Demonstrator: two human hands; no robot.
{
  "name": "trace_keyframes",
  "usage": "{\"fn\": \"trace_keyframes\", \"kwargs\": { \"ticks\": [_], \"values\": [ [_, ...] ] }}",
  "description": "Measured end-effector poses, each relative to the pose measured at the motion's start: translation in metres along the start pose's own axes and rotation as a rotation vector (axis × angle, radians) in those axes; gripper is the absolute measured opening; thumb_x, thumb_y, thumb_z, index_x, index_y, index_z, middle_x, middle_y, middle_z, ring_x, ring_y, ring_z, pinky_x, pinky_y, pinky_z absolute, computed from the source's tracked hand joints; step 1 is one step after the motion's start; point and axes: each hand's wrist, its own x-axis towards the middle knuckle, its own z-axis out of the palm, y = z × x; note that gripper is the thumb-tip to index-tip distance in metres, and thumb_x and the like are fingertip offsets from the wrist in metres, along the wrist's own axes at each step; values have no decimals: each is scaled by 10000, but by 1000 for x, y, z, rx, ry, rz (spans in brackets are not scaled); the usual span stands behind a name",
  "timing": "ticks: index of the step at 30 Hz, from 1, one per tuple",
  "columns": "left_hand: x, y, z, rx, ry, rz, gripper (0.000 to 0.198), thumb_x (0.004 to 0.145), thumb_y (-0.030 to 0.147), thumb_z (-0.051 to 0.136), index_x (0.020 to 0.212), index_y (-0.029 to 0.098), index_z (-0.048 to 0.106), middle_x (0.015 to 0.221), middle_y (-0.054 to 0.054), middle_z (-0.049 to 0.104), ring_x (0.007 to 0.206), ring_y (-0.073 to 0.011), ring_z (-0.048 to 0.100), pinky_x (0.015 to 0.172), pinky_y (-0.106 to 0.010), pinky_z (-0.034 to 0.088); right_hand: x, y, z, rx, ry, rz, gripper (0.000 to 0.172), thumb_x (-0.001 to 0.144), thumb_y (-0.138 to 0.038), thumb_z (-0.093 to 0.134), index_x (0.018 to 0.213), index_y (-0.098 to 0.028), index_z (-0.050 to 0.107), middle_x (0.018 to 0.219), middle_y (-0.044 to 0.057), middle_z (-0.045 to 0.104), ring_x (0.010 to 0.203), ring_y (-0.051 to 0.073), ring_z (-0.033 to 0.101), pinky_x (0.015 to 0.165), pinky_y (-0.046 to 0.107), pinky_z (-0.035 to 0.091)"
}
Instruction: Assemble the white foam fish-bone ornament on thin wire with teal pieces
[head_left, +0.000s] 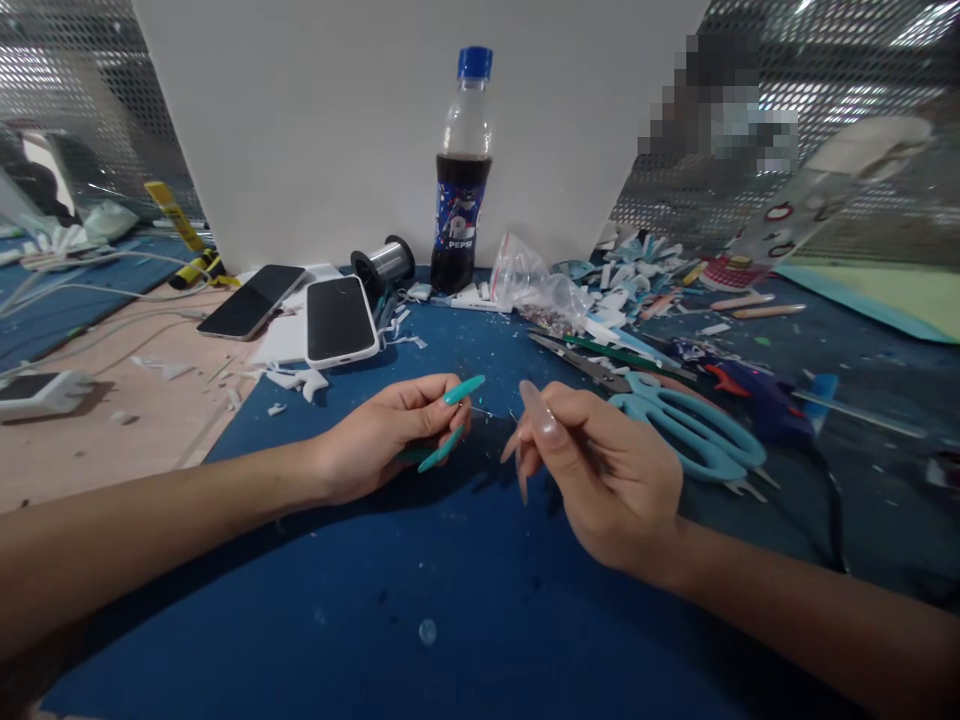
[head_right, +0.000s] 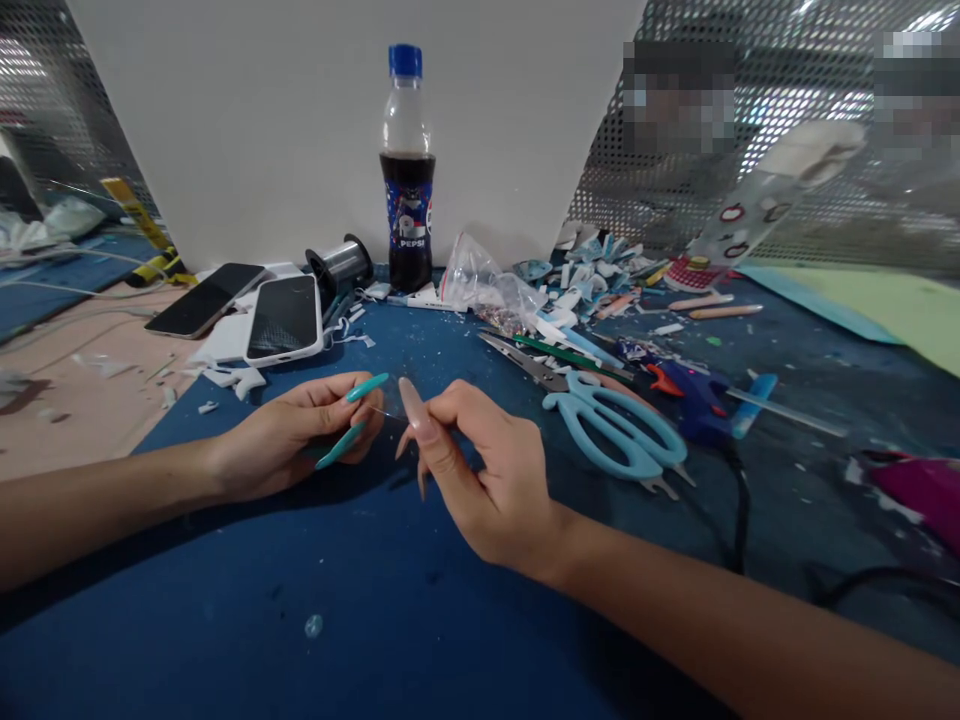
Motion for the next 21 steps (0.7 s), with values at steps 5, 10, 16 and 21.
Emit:
{"fn": "trace_keyframes", "kwargs": {
  "ticks": [5,10,16,21],
  "values": [
    [0,0,-1,29,1,-3,193,859,232,472,686,148,471,594,30,412,501,-73,328,490,-189,273,-1,-1,0,2,-23,37,193,923,-210,425,781,-236,554,607,-13,528,482,100,544,495,271,448],
    [0,0,-1,8,-12,-1,180,865,201,460,696,143,473,591,34,418,493,-66,334,492,-184,270,1,-1,0,-5,-27,8,194,919,-174,430,768,-204,548,591,-20,525,477,84,542,501,252,445],
    [1,0,-1,13,-24,1,185,869,210,466,699,141,478,589,34,424,494,-65,342,499,-185,277,1,-2,0,-24,-24,3,200,914,-169,435,752,-194,549,574,-24,521,471,76,533,493,239,436],
    [0,0,-1,14,-28,3,186,868,207,466,694,141,474,588,33,425,496,-65,342,501,-188,275,1,-2,1,-9,-24,-1,195,917,-151,426,768,-196,545,584,-25,521,463,68,531,491,236,432]
  ]
}}
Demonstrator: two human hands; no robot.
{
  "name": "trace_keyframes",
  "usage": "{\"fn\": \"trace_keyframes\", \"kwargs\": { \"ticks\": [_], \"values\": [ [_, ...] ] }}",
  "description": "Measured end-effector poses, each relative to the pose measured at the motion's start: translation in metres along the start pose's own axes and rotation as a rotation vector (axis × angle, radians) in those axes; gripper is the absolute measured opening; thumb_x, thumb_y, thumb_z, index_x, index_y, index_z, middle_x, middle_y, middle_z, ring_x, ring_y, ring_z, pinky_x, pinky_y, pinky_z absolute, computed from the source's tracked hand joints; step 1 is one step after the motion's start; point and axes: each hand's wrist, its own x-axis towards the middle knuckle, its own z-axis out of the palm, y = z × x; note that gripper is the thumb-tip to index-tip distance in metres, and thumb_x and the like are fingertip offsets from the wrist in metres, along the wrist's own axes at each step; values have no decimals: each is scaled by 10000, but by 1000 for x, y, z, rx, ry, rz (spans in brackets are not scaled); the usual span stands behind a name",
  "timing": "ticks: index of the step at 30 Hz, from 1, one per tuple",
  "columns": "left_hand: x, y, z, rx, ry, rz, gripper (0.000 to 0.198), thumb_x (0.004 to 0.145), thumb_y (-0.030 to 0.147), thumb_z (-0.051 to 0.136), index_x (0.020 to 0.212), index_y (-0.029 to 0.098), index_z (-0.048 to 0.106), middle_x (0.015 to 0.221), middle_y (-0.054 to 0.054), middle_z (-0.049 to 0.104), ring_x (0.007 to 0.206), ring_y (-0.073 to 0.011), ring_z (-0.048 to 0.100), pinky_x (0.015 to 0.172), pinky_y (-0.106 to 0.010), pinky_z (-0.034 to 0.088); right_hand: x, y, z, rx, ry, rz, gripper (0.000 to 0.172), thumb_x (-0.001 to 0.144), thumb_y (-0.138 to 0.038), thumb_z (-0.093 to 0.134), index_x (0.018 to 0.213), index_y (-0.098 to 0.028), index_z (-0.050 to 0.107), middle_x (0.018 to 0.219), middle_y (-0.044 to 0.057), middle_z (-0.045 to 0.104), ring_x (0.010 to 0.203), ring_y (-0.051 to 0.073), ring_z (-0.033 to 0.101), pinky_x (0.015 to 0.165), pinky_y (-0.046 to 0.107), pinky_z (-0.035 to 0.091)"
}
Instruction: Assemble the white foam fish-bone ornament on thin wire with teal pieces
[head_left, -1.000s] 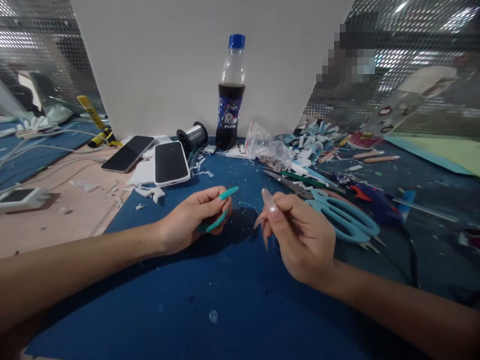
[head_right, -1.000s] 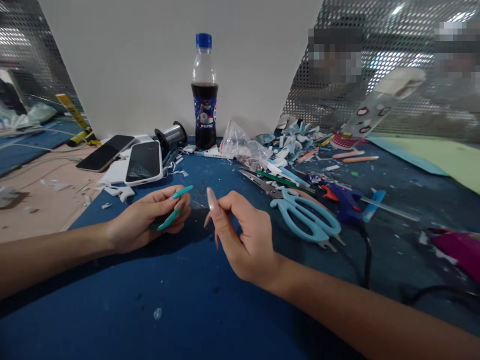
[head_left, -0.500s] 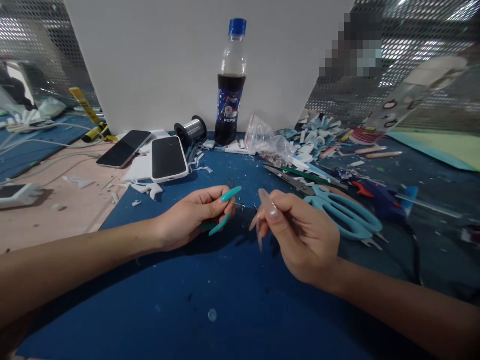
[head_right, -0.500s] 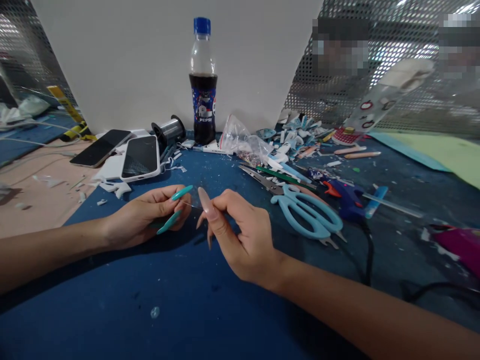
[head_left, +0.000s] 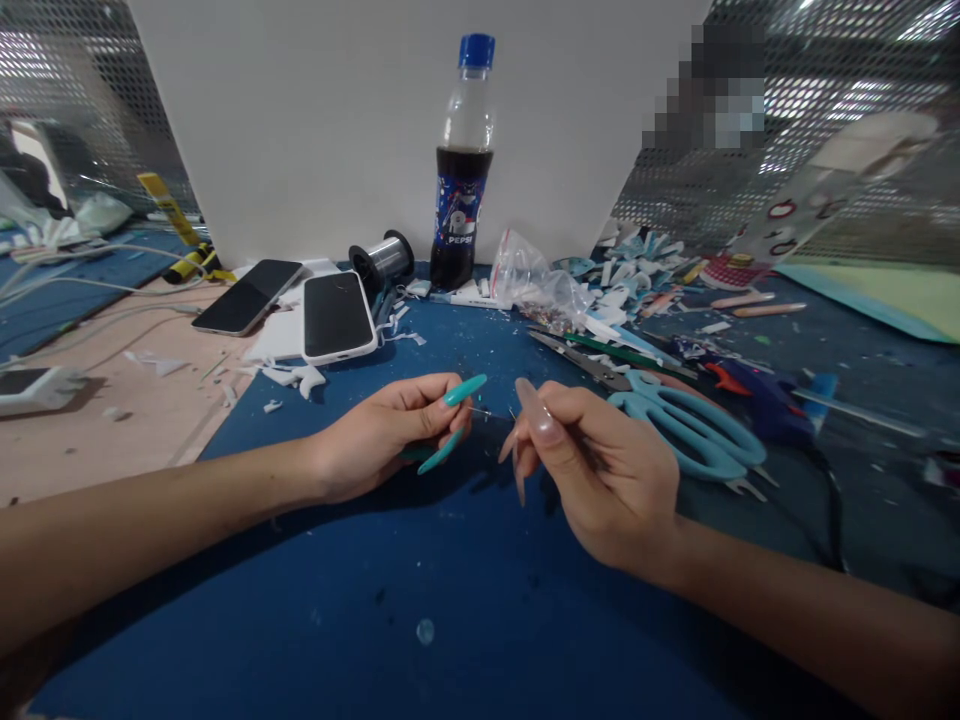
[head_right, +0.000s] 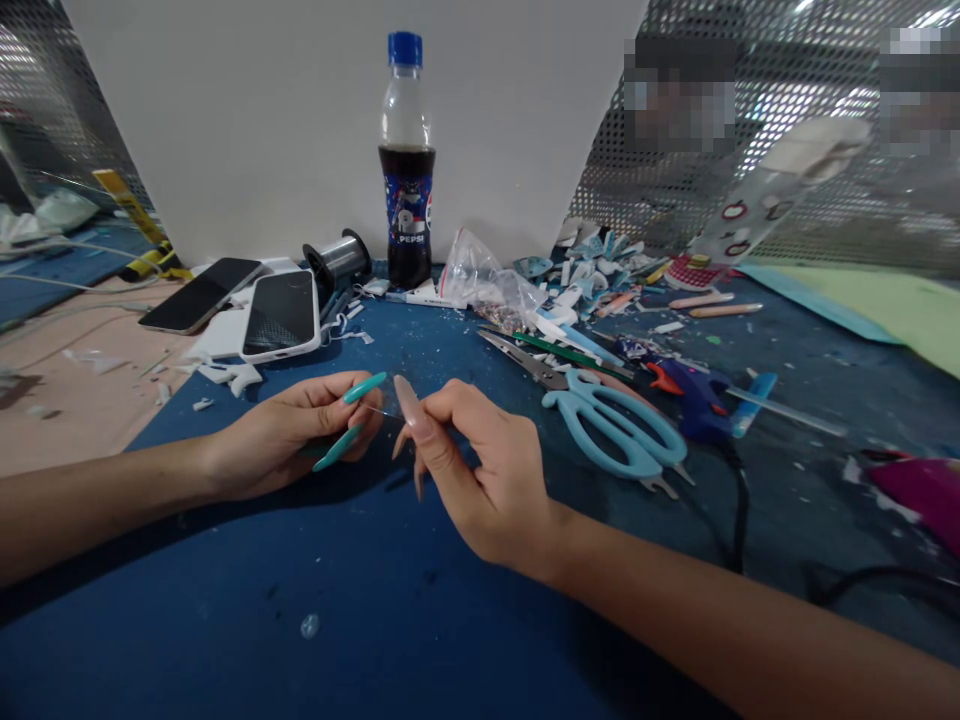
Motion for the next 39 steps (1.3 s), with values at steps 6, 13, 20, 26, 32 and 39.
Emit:
{"fn": "trace_keyframes", "kwargs": {
  "ticks": [6,13,20,26,32,39],
  "values": [
    [0,0,0,-8,-5,-1,184,867,213,470,697,143,473,590,32,425,501,-65,340,505,-190,271,1,-1,-1,-29,-7,7,202,918,-178,427,757,-214,543,557,-29,532,473,87,536,535,264,448],
    [0,0,1,25,9,-3,192,846,248,502,686,150,465,586,34,418,501,-70,334,497,-199,268,0,-1,0,-14,11,26,206,916,-185,431,752,-210,553,574,-25,537,457,83,535,498,244,438],
    [0,0,1,22,-2,-3,194,847,246,499,684,148,463,585,36,411,503,-68,327,499,-196,263,1,-1,-1,-40,-5,13,211,918,-183,425,746,-208,544,556,-28,533,471,87,534,518,245,438],
    [0,0,0,44,10,-17,206,841,283,512,690,151,465,589,34,412,504,-71,323,496,-205,258,3,-3,0,-62,6,10,215,911,-184,441,721,-206,540,527,-32,535,442,84,530,497,239,436],
    [1,1,1,35,20,-3,203,845,265,506,683,147,473,581,37,408,499,-69,314,492,-206,238,4,-3,1,-141,11,36,244,909,-203,451,676,-190,522,483,-48,533,393,57,503,424,194,392],
    [-1,1,1,-14,20,17,236,851,287,517,664,149,475,568,34,413,491,-72,315,488,-210,243,5,-1,1,-107,-14,121,271,920,-235,443,662,-183,506,451,-54,525,380,54,511,415,181,393]
  ]
}}
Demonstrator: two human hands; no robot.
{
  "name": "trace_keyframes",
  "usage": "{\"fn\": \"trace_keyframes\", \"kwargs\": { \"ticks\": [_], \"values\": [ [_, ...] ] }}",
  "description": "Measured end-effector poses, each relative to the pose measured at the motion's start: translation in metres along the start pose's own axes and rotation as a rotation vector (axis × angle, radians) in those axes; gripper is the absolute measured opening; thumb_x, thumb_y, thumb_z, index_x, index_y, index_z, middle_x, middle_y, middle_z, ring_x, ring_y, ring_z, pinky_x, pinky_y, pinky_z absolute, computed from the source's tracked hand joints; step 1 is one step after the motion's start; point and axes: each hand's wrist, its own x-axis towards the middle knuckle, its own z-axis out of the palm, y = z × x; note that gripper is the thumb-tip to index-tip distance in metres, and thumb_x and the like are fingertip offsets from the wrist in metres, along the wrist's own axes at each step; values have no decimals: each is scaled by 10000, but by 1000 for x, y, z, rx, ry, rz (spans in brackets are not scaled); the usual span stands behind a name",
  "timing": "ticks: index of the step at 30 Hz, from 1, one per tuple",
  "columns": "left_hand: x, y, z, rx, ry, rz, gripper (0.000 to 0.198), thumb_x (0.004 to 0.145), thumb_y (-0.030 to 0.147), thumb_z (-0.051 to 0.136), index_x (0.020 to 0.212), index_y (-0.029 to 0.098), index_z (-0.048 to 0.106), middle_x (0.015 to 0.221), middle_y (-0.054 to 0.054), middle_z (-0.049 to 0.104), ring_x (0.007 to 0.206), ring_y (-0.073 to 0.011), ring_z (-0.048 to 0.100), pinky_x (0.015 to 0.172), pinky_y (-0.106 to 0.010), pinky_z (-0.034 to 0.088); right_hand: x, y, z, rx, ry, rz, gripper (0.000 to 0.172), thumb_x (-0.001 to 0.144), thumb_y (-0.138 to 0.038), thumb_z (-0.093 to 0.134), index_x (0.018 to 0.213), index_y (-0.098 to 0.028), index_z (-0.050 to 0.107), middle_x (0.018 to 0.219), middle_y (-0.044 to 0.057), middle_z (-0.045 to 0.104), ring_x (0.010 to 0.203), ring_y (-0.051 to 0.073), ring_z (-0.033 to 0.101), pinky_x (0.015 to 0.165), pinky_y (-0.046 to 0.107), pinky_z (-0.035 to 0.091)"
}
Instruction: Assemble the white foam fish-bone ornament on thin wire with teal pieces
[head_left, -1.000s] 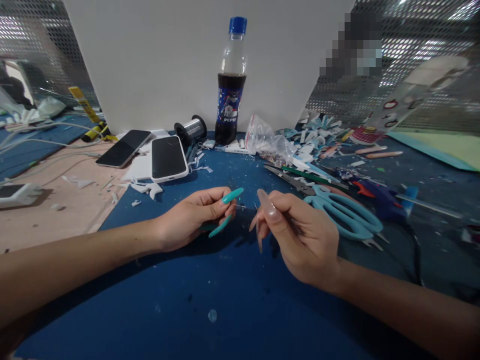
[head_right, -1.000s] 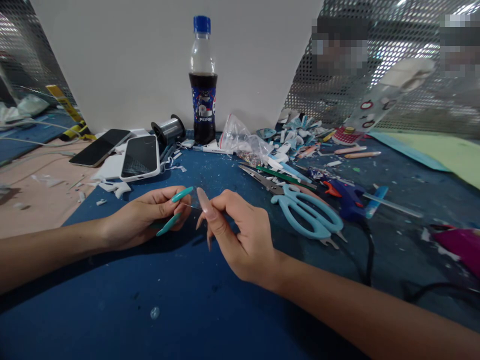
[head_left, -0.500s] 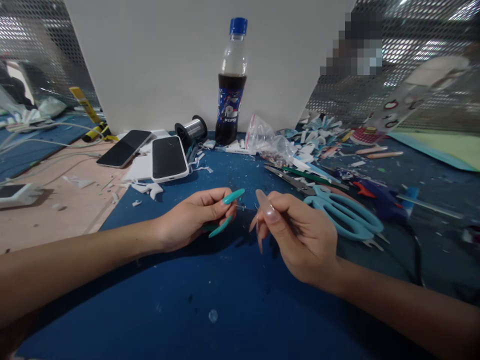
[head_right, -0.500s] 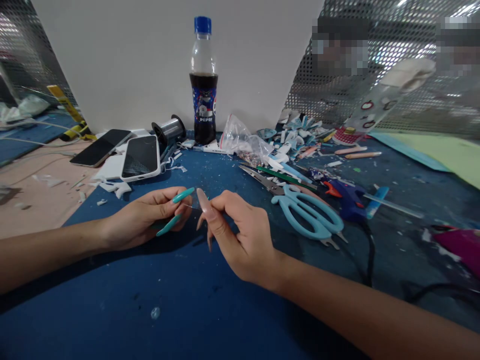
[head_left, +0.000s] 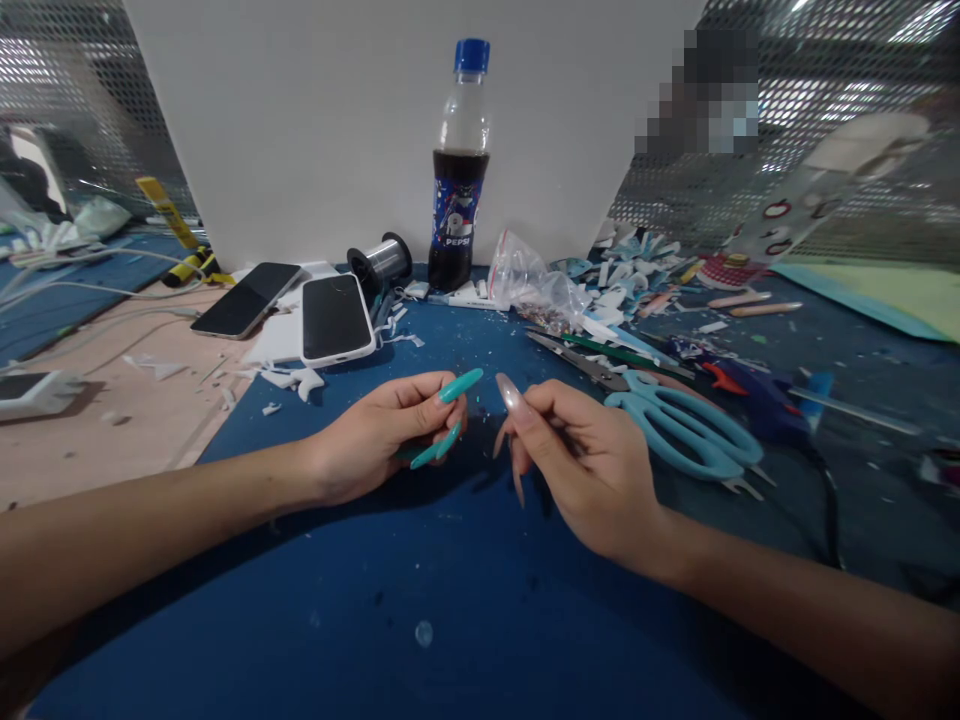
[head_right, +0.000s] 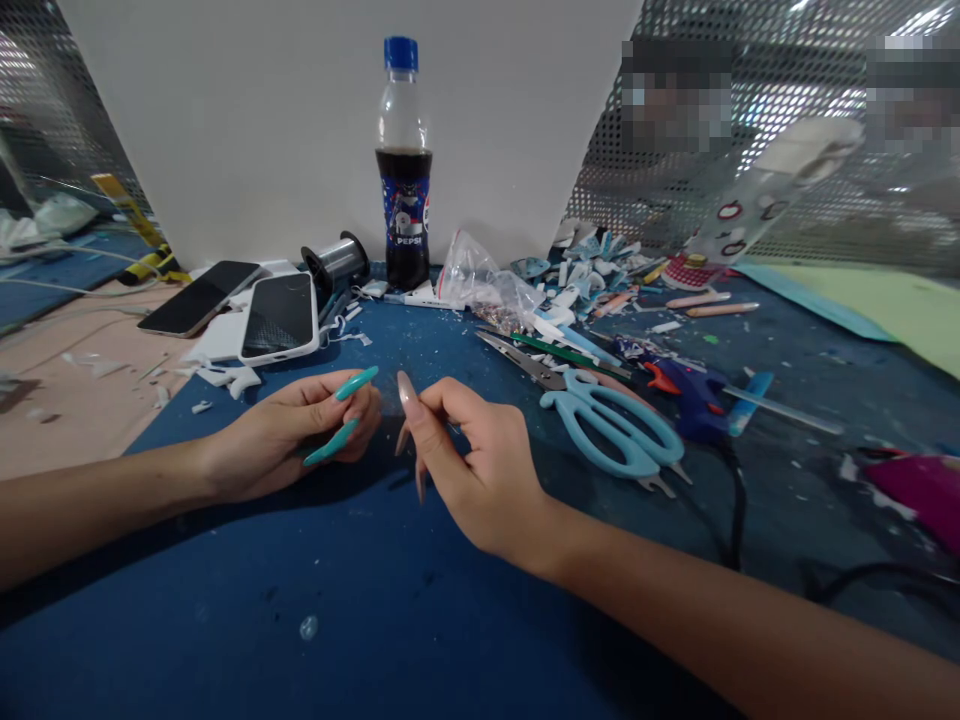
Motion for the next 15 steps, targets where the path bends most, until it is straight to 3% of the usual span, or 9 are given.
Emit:
{"fn": "trace_keyframes", "kwargs": {
  "ticks": [15],
  "values": [
    [-1,-1,-2,-70,-19,34,266,837,328,562,661,143,488,571,38,424,487,-62,332,497,-193,285,2,1,-1,104,-142,79,290,923,-274,434,662,-161,496,484,-40,523,399,54,535,439,169,419]
  ]
}}
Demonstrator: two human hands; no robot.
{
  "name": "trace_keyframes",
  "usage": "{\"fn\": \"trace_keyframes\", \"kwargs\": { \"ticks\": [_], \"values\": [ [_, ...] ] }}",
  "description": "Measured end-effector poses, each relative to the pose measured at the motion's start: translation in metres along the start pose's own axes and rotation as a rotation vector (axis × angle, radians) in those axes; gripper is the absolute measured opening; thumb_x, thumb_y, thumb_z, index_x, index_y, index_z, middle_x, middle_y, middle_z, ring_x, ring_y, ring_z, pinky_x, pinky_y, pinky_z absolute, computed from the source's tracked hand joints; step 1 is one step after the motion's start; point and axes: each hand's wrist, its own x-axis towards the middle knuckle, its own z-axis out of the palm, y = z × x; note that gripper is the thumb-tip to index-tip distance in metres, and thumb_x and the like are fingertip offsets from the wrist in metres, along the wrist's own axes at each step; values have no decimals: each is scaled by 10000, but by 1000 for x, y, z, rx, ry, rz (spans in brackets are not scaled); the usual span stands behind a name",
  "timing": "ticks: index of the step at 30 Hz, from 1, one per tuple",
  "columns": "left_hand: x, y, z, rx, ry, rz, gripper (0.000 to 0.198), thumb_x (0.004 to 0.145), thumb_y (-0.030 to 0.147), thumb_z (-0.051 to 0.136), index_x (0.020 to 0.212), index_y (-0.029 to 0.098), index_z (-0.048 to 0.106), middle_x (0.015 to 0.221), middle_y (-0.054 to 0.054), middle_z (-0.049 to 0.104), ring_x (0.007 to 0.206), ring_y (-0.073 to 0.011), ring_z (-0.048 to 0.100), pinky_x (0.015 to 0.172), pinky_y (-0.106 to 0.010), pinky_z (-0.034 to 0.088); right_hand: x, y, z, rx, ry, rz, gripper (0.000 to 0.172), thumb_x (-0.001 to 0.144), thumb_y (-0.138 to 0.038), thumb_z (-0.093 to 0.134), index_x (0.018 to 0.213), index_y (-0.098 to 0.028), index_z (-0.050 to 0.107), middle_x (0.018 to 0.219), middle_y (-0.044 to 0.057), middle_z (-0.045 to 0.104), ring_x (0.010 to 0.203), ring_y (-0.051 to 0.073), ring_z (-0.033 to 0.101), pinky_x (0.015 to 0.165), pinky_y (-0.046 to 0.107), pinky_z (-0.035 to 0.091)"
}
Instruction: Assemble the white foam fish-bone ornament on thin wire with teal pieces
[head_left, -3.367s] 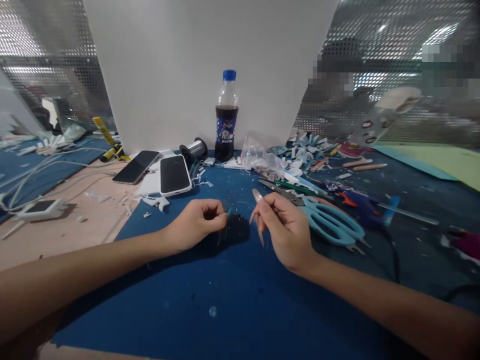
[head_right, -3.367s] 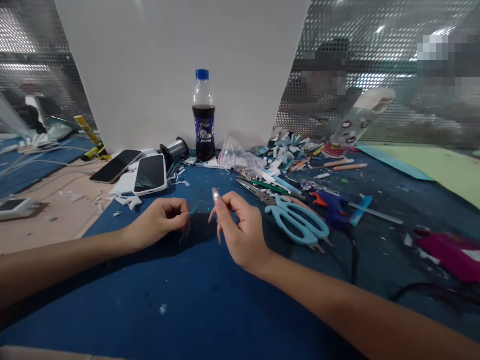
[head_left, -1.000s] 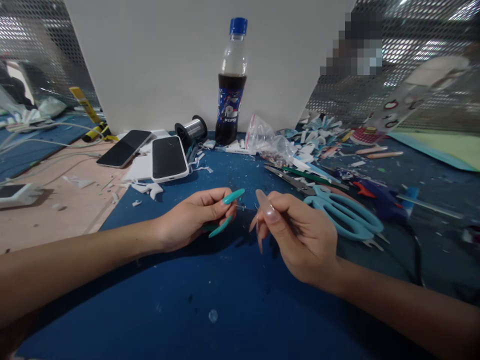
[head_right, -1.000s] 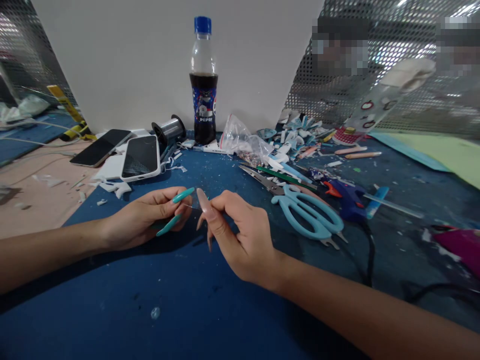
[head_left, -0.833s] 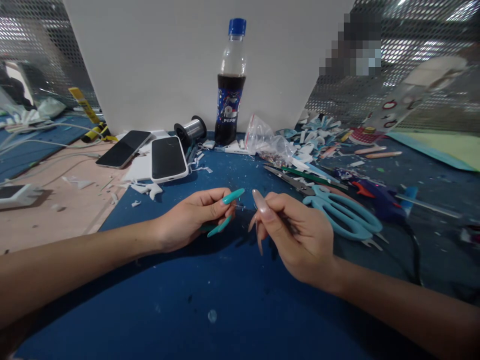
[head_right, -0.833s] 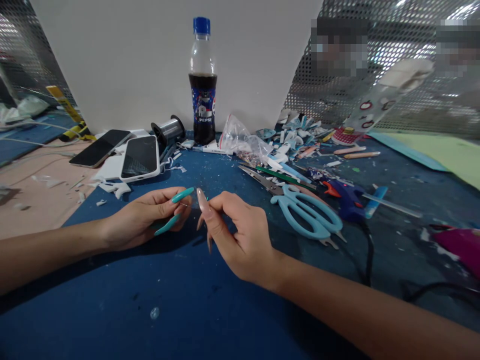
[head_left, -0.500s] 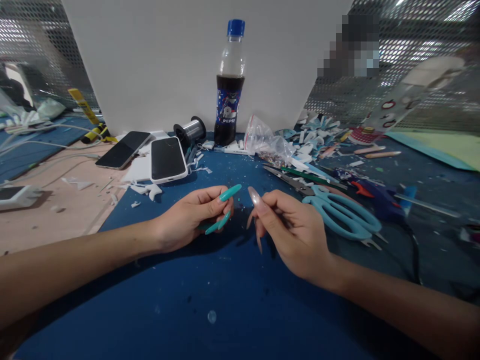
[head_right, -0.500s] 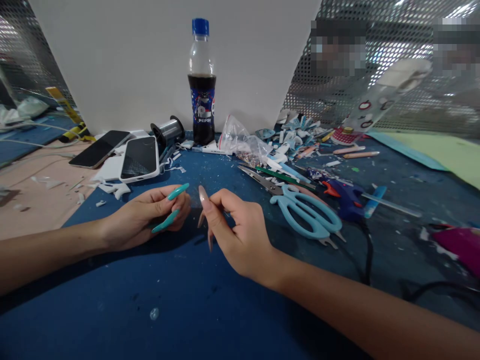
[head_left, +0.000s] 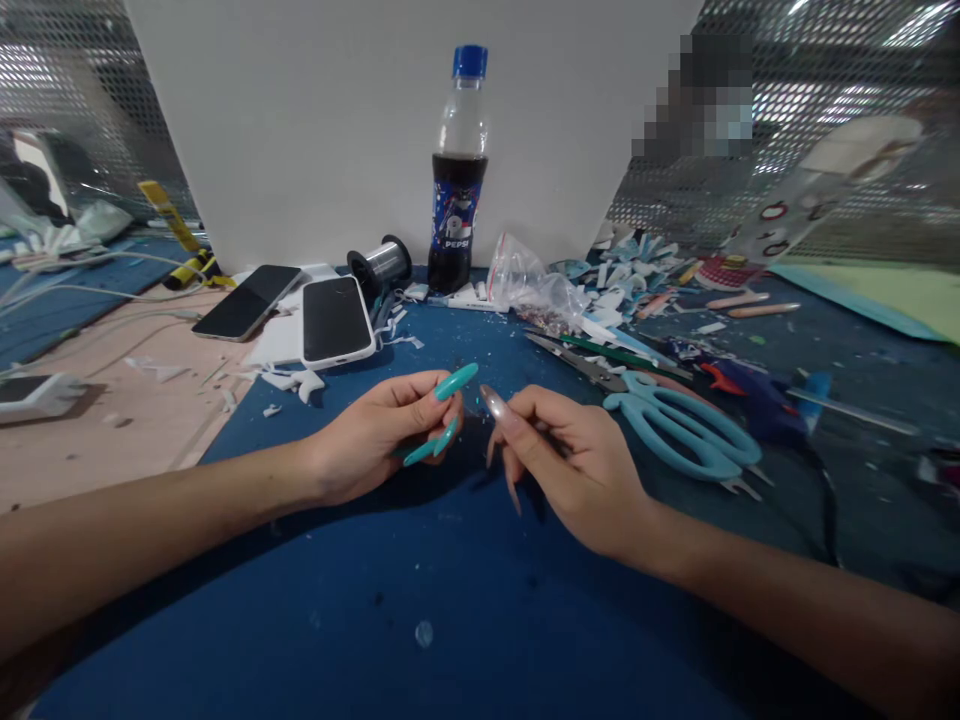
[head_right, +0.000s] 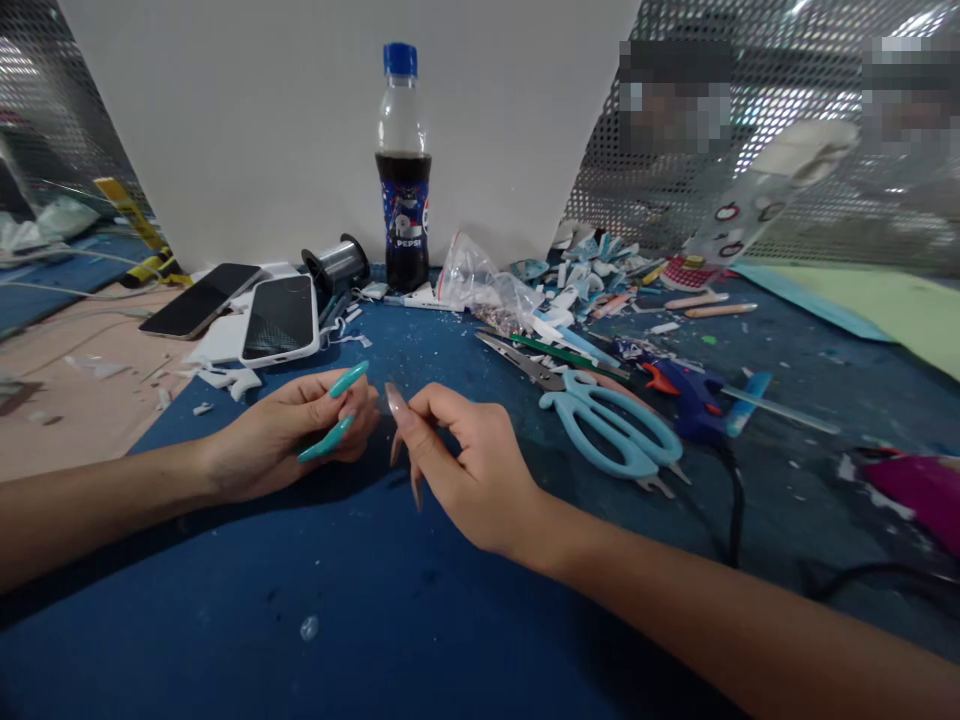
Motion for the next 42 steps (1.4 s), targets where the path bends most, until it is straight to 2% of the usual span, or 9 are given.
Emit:
{"fn": "trace_keyframes", "kwargs": {
  "ticks": [6,9,13,17,20,25,32,37,42],
  "values": [
    [0,-2,0,87,3,21,250,835,313,558,664,145,485,580,43,400,503,-64,337,488,-193,272,1,2,0,34,-31,31,270,918,-275,441,679,-163,497,486,-41,521,393,61,540,432,174,419],
    [0,-3,0,197,16,39,246,853,301,528,668,151,464,574,50,392,496,-61,314,475,-196,246,1,1,1,34,-33,42,287,916,-281,439,655,-168,478,480,-38,522,392,64,537,429,177,413],
    [-2,-1,3,391,-44,65,252,884,278,483,668,152,454,624,43,432,509,-55,333,482,-196,261,2,2,0,62,-76,65,252,906,-290,456,695,-163,513,478,-31,543,393,70,527,417,181,397],
    [-3,2,7,580,-77,32,243,890,274,478,686,143,487,629,46,435,508,-45,343,498,-192,279,5,4,1,258,-170,159,265,891,-348,482,699,-168,509,496,-36,529,404,80,537,415,189,420],
    [-4,4,9,640,-74,29,260,889,285,472,676,138,491,620,44,440,518,-47,356,512,-194,289,8,6,2,450,-203,256,282,876,-377,501,684,-170,498,509,-45,506,397,75,519,405,193,438],
    [-4,2,7,669,-65,26,245,886,293,473,694,143,495,613,47,425,531,-58,345,515,-203,280,11,10,3,609,-154,324,267,843,-369,560,677,-164,520,515,-46,497,415,69,484,393,184,445],
    [-6,2,8,616,-49,28,262,882,289,482,660,152,460,578,60,412,497,-53,312,483,-197,254,12,12,2,788,-83,349,241,857,-303,560,663,-160,560,480,-45,508,380,49,433,365,152,377],
    [-7,1,8,616,-36,10,250,878,294,491,674,150,475,564,67,403,485,-49,307,468,-190,244,16,9,-1,1007,-19,453,347,949,-221,382,638,-168,526,435,-35,489,389,62,409,435,155,384],
    [-6,1,7,618,-32,14,242,879,284,491,680,148,479,556,70,384,483,-47,295,468,-190,238,21,8,-5,1235,9,580,423,981,-266,288,640,-158,514,399,-49,412,404,64,296,448,144,341]
  ]
}}
